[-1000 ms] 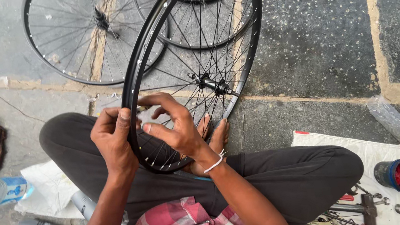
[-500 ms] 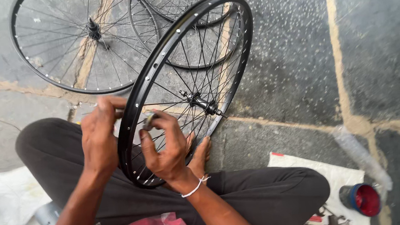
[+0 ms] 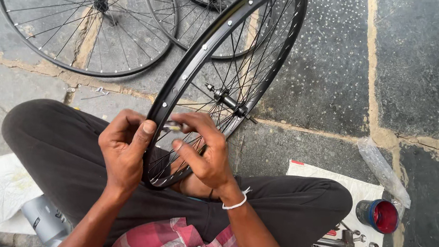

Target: The person sits on the ground and uses a small metal tool to tighten or adjust the nipples on the rim of a bicycle wheel. They rotate the wheel to access different spokes and continue the adjustment process around the circumference of the rim.

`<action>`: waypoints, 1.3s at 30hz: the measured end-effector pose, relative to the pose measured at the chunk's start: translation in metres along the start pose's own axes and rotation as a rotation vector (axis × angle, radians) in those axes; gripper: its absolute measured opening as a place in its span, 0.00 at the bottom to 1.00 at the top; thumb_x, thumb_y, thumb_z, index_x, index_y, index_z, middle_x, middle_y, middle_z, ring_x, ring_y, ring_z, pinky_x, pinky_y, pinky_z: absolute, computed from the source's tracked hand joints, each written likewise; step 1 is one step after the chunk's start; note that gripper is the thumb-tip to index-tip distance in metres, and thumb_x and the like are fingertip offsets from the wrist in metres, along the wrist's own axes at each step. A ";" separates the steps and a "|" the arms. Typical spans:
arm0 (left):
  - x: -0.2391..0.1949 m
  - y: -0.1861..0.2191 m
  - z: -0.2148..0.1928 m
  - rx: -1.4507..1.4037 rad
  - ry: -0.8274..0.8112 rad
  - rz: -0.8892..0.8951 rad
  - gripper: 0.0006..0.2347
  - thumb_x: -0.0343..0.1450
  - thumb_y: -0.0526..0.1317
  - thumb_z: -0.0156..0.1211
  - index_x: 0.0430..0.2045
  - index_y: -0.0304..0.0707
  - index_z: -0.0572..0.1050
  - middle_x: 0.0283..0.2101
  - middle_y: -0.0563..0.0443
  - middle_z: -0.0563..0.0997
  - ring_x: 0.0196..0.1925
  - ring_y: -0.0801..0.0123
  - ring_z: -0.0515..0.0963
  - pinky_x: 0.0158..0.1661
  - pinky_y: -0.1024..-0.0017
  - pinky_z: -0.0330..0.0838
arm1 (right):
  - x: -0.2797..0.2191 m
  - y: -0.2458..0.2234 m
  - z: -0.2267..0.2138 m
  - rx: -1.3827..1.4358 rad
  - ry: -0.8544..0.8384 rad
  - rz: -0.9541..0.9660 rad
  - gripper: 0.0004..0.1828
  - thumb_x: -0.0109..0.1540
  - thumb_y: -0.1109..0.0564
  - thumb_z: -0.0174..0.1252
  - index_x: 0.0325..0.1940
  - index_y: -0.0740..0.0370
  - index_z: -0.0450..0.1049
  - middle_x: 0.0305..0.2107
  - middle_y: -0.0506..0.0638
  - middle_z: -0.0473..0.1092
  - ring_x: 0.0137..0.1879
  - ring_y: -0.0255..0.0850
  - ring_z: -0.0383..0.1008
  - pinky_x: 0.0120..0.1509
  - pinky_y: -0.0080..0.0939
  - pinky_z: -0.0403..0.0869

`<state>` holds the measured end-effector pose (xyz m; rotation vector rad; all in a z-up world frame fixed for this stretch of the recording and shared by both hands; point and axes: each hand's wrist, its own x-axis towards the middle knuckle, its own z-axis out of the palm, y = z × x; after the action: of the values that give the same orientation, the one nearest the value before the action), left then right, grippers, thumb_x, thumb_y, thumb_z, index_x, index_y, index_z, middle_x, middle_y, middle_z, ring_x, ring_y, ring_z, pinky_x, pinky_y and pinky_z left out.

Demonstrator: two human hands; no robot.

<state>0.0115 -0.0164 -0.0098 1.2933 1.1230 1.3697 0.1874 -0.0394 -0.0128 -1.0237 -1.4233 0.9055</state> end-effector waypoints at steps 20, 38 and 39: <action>-0.003 -0.006 -0.008 0.032 -0.035 0.050 0.11 0.77 0.41 0.64 0.36 0.28 0.78 0.32 0.56 0.77 0.33 0.82 0.71 0.36 0.82 0.65 | 0.010 0.009 0.016 0.171 0.043 0.036 0.14 0.68 0.58 0.61 0.57 0.65 0.77 0.46 0.53 0.76 0.51 0.36 0.77 0.56 0.34 0.76; 0.000 0.004 -0.008 0.024 -0.004 -0.016 0.10 0.77 0.39 0.63 0.36 0.26 0.77 0.31 0.54 0.79 0.32 0.81 0.74 0.35 0.81 0.67 | 0.001 -0.003 0.021 0.068 0.037 -0.115 0.19 0.62 0.63 0.62 0.56 0.67 0.70 0.54 0.61 0.70 0.51 0.46 0.75 0.55 0.41 0.75; 0.005 0.009 -0.007 -0.031 -0.030 -0.022 0.10 0.76 0.40 0.62 0.38 0.27 0.77 0.33 0.55 0.80 0.33 0.81 0.75 0.36 0.81 0.69 | 0.000 -0.004 0.027 -0.073 0.101 -0.168 0.16 0.63 0.62 0.64 0.53 0.67 0.70 0.53 0.61 0.71 0.49 0.47 0.76 0.53 0.41 0.77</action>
<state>0.0045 -0.0131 -0.0001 1.2713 1.0891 1.3423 0.1603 -0.0404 -0.0115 -0.9741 -1.4423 0.6749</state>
